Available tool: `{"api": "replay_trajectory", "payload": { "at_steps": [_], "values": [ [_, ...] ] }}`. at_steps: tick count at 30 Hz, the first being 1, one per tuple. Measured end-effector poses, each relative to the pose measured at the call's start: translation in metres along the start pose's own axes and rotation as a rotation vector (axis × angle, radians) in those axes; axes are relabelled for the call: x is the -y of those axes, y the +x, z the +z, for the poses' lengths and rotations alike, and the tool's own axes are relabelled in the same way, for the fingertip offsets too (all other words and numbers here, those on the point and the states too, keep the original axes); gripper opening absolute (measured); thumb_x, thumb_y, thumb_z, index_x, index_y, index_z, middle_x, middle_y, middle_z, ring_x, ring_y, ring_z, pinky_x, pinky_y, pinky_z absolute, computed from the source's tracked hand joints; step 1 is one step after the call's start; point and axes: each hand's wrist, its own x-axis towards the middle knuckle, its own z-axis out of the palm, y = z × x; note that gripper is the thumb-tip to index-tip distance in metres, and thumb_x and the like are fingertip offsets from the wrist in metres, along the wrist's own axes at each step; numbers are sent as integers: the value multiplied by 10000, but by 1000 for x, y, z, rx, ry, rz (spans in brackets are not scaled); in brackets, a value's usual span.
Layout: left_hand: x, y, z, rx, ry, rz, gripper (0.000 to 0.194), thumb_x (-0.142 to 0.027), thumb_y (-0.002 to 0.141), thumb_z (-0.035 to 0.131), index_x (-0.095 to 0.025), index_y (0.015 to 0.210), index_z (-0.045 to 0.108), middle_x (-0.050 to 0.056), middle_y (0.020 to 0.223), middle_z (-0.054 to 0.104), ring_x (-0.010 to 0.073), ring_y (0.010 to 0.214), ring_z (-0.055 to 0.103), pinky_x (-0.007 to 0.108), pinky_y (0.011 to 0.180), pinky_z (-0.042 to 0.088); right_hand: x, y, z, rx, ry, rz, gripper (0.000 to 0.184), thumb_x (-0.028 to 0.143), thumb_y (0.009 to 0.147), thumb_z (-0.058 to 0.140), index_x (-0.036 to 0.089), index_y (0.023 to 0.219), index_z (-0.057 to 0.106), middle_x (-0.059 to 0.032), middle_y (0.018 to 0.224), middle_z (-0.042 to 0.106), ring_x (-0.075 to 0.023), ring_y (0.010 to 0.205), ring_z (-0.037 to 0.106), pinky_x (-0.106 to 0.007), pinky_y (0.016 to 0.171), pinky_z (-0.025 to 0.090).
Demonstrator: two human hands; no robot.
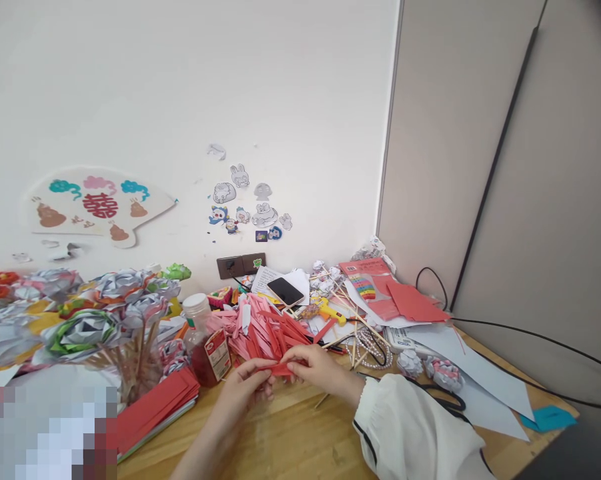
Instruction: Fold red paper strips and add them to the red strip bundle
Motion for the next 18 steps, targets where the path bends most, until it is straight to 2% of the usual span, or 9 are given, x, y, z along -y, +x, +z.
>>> {"api": "replay_trajectory", "payload": {
  "at_steps": [4,8,10,13,18],
  "values": [
    [1,-1,-4,-39,-140,-17,274,-296,512,774,-167,727,664,-2,607,654,109,542,585,220,581,496,7,-2,0,15,-58,-61,247,232,842,505,188,1027,661,-35,859,678,-154,763,614,-255,688,467],
    [-2,-2,-4,-62,-195,-36,296,-265,497,810,-168,740,673,11,703,685,124,652,631,228,702,517,12,-5,1,-10,-250,-123,363,279,757,656,219,1113,628,-55,1069,660,-211,973,592,-296,834,439],
    [-3,-1,-3,-55,-145,-28,336,-301,471,831,-163,730,668,0,685,679,111,626,619,220,687,513,12,-6,2,-19,-363,-138,320,260,777,636,223,1095,635,-53,1054,666,-210,964,595,-292,830,432],
    [-1,2,0,-42,-28,4,400,-418,450,825,-150,688,647,-18,600,653,90,520,570,208,574,485,13,-6,3,-30,-484,-138,211,212,843,536,210,1012,661,-44,937,692,-185,869,612,-266,774,427],
    [4,10,-3,-86,149,67,505,-610,432,739,-165,590,560,-36,505,612,93,404,514,218,458,409,14,-7,5,-24,-488,-114,194,227,860,499,205,971,657,-38,876,691,-173,801,614,-253,718,417]
  ]
}}
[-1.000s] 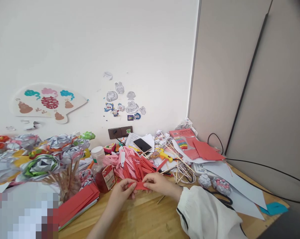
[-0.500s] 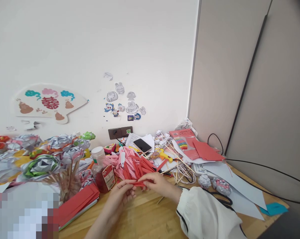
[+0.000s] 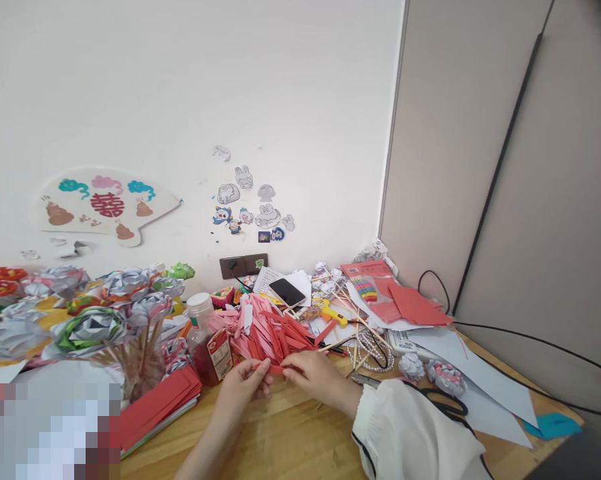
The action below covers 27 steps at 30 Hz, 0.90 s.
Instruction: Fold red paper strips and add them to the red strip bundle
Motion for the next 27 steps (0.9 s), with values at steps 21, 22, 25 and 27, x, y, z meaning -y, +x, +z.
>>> {"api": "replay_trajectory", "payload": {
  "at_steps": [21,22,25,27],
  "values": [
    [5,-3,11,-64,-7,75,519,-664,466,689,-169,545,555,-33,429,555,96,357,478,224,415,389,-1,3,26,32,760,237,314,461,774,584,187,874,466,92,544,466,-62,403,428,-175,411,330],
    [4,-3,10,-64,-4,78,527,-679,473,673,-173,535,543,-31,422,553,98,350,477,227,413,391,-2,2,26,63,753,257,327,482,771,580,183,846,471,91,520,467,-63,393,424,-174,404,321],
    [3,-4,10,-67,19,91,549,-714,483,639,-177,523,533,-31,397,545,98,328,465,226,398,381,-4,2,25,167,710,284,389,559,778,537,176,740,478,78,455,467,-68,379,421,-173,397,317],
    [2,-5,9,-83,43,102,552,-721,488,632,-178,515,531,-29,391,546,98,322,462,223,390,374,-3,1,23,198,673,259,448,611,785,491,177,676,467,67,441,466,-68,373,412,-175,396,316]
  ]
}}
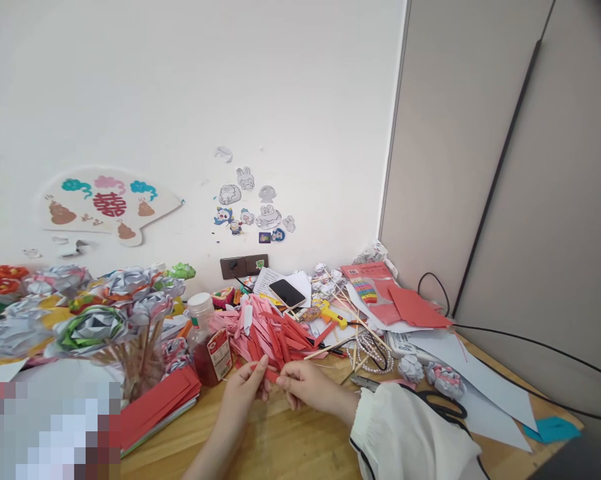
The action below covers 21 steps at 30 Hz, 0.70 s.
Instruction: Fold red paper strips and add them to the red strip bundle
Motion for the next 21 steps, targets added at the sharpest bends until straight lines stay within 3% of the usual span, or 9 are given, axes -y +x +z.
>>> {"api": "replay_trajectory", "payload": {
  "at_steps": [9,15,21],
  "values": [
    [-1,1,-3,-37,-61,-17,551,-707,477,652,-175,475,507,-24,377,539,88,305,439,216,372,341,2,-4,1,-62,-96,-72,524,654,781,460,168,584,453,58,446,429,-63,394,376,-183,393,265],
    [-3,3,-9,29,-150,-9,570,-670,479,691,-144,690,627,-28,421,567,95,349,464,217,405,360,-8,5,-2,-104,136,-23,492,641,672,602,160,671,498,56,487,499,-74,417,448,-198,444,358],
    [-7,1,-15,59,-42,147,535,-607,575,692,-136,823,643,20,551,659,118,441,533,214,447,362,-2,8,-11,-170,313,-83,465,565,623,695,133,707,543,22,544,586,-74,447,503,-216,505,404]
  ]
}}
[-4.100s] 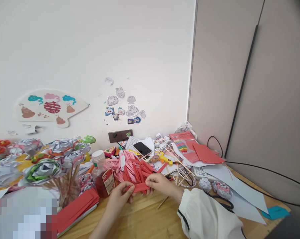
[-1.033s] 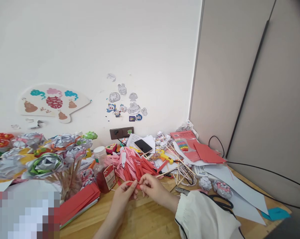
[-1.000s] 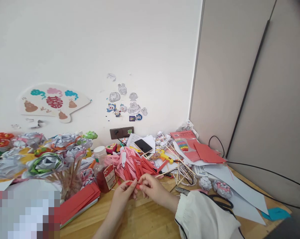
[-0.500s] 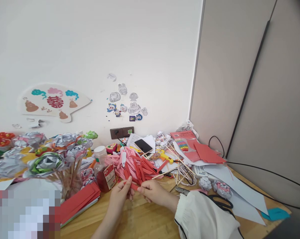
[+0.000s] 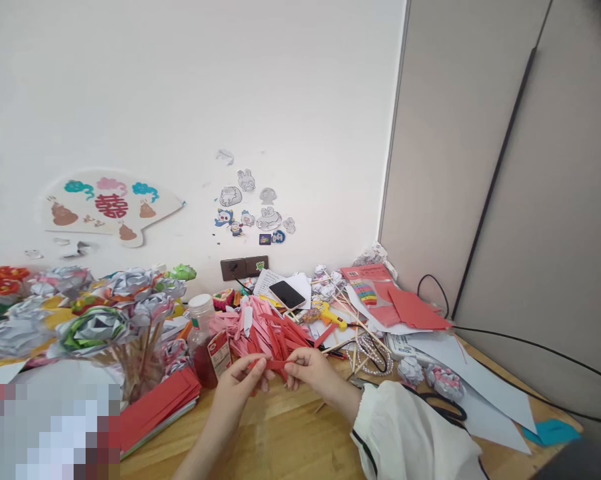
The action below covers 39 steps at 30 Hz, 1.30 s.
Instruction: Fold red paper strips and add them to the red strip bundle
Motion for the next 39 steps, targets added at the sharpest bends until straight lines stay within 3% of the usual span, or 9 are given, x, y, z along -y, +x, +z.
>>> {"api": "replay_trajectory", "payload": {
  "at_steps": [7,13,15,19,25,30,39],
  "values": [
    [-8,-3,-4,-14,187,76,448,-602,662,606,-157,699,641,5,543,637,133,457,525,242,487,412,6,-5,2,4,-2,-45,403,506,663,693,129,715,562,-15,605,645,-85,474,543,-213,504,402],
    [-15,-1,-13,-57,733,164,532,-655,715,474,-186,469,526,-16,430,537,127,468,486,227,514,366,-3,0,-5,-5,-80,-47,419,537,664,673,138,701,553,-1,575,625,-90,462,539,-220,500,417],
    [-15,1,-16,2,822,160,540,-665,719,447,-189,471,508,-19,436,530,125,470,481,225,513,359,-3,2,-10,-33,-96,-47,435,558,653,669,147,682,531,13,542,600,-92,448,528,-224,494,420],
    [-12,2,-16,224,761,10,517,-675,707,414,-189,570,525,-23,479,551,112,410,462,222,456,356,-3,4,-18,-79,-116,-72,437,578,669,643,163,665,505,35,515,558,-89,448,511,-218,494,406],
    [-8,0,-12,350,612,-96,490,-690,683,390,-208,631,462,-38,433,514,121,381,458,226,412,353,-1,2,-23,-53,-145,-100,392,535,711,629,167,671,501,48,516,522,-80,455,475,-209,496,386],
    [-7,-2,-5,352,605,-102,449,-652,702,400,-210,639,443,-63,405,459,111,370,409,220,407,301,-3,0,-21,29,-183,-80,353,500,754,598,159,693,536,30,535,548,-90,473,491,-213,501,398],
    [4,-7,6,314,658,65,329,-461,773,389,-184,634,500,-54,522,407,125,513,393,234,510,306,-10,-3,-10,100,-208,-39,296,429,775,592,147,692,561,32,531,548,-82,470,482,-194,485,393]
  ]
}}
